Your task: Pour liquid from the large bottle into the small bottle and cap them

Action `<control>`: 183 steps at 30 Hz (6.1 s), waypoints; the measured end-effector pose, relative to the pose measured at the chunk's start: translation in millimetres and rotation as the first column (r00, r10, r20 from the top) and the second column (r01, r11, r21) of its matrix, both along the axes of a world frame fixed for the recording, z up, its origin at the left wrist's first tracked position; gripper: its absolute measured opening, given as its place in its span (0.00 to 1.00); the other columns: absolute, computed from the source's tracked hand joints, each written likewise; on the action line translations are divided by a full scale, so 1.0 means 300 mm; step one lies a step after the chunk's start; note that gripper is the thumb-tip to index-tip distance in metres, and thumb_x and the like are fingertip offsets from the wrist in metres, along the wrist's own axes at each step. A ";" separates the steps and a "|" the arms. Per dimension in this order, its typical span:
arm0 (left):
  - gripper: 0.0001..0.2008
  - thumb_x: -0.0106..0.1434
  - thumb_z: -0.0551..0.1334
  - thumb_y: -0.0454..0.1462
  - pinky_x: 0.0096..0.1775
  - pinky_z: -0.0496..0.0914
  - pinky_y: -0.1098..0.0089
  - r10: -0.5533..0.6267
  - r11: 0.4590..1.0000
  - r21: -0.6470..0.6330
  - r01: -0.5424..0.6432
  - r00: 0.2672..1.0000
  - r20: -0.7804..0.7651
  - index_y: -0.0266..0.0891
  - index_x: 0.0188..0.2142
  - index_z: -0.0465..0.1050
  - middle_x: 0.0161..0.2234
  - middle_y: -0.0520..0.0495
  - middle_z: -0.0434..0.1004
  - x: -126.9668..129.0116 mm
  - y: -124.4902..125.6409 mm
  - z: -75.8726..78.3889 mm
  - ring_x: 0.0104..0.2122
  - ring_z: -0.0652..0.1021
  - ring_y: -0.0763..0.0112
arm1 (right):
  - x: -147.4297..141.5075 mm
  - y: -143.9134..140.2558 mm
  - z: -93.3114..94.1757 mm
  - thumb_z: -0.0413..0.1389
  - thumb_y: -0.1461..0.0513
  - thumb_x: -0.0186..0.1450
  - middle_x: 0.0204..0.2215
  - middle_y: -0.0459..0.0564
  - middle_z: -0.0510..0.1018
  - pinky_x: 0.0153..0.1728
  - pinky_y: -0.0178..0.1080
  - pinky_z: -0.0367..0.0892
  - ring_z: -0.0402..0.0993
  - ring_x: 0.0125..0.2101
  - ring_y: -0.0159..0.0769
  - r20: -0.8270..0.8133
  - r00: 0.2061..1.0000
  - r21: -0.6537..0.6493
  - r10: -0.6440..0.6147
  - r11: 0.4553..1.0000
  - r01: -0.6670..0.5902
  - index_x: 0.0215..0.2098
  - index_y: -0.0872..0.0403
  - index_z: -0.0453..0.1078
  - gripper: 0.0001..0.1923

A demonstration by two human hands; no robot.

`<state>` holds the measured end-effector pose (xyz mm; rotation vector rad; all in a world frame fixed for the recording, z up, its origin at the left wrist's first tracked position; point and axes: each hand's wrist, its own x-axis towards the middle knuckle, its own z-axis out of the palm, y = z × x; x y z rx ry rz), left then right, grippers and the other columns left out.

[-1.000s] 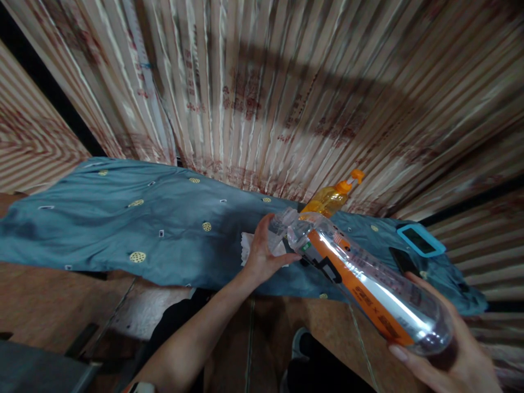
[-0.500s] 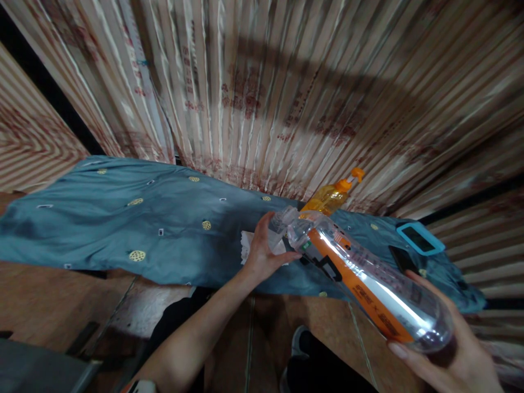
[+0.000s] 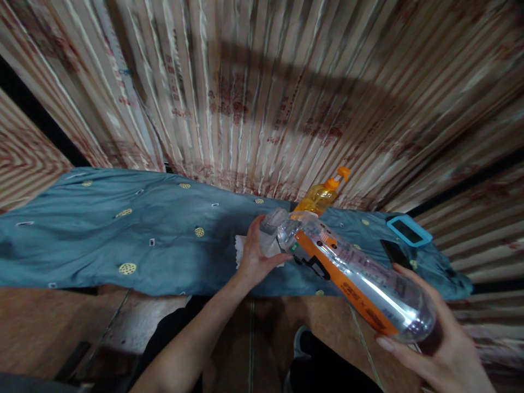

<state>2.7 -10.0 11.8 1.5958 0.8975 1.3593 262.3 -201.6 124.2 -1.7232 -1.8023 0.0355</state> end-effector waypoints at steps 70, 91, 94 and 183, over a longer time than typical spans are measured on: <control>0.52 0.49 0.77 0.55 0.67 0.60 0.41 -0.009 1.000 0.008 0.009 1.000 -0.016 0.43 0.67 0.56 0.66 0.33 0.64 0.001 -0.003 0.014 0.66 0.68 0.42 | -0.016 -0.007 0.001 0.64 0.43 0.62 0.58 0.56 0.73 0.50 0.43 0.77 0.77 0.51 0.51 -0.033 0.996 -0.013 -0.079 0.997 0.078 0.66 0.54 0.62 0.41; 0.52 0.48 0.78 0.54 0.67 0.60 0.39 0.007 1.000 0.020 -0.007 1.000 -0.016 0.47 0.66 0.57 0.65 0.36 0.65 0.003 -0.005 0.014 0.66 0.68 0.42 | 0.015 -0.016 -0.002 0.65 0.44 0.63 0.60 0.57 0.70 0.55 0.50 0.72 0.75 0.54 0.54 -0.003 0.999 -0.054 -0.045 0.998 0.045 0.70 0.51 0.57 0.44; 0.52 0.48 0.78 0.54 0.67 0.60 0.39 0.004 1.000 0.013 -0.004 1.000 -0.014 0.46 0.66 0.57 0.65 0.36 0.65 0.003 -0.005 0.016 0.66 0.67 0.42 | 0.015 -0.016 -0.009 0.65 0.44 0.62 0.61 0.57 0.69 0.56 0.52 0.71 0.73 0.56 0.56 -0.016 0.998 -0.057 -0.059 0.997 0.058 0.69 0.51 0.58 0.44; 0.51 0.46 0.79 0.53 0.66 0.62 0.41 0.057 0.998 0.025 -0.057 0.998 -0.028 0.42 0.64 0.58 0.64 0.34 0.66 0.014 0.009 0.015 0.65 0.69 0.43 | -0.081 0.032 0.032 0.70 0.41 0.51 0.51 0.54 0.77 0.46 0.40 0.78 0.79 0.47 0.48 -0.229 0.958 -0.009 -0.171 0.985 0.174 0.59 0.52 0.67 0.45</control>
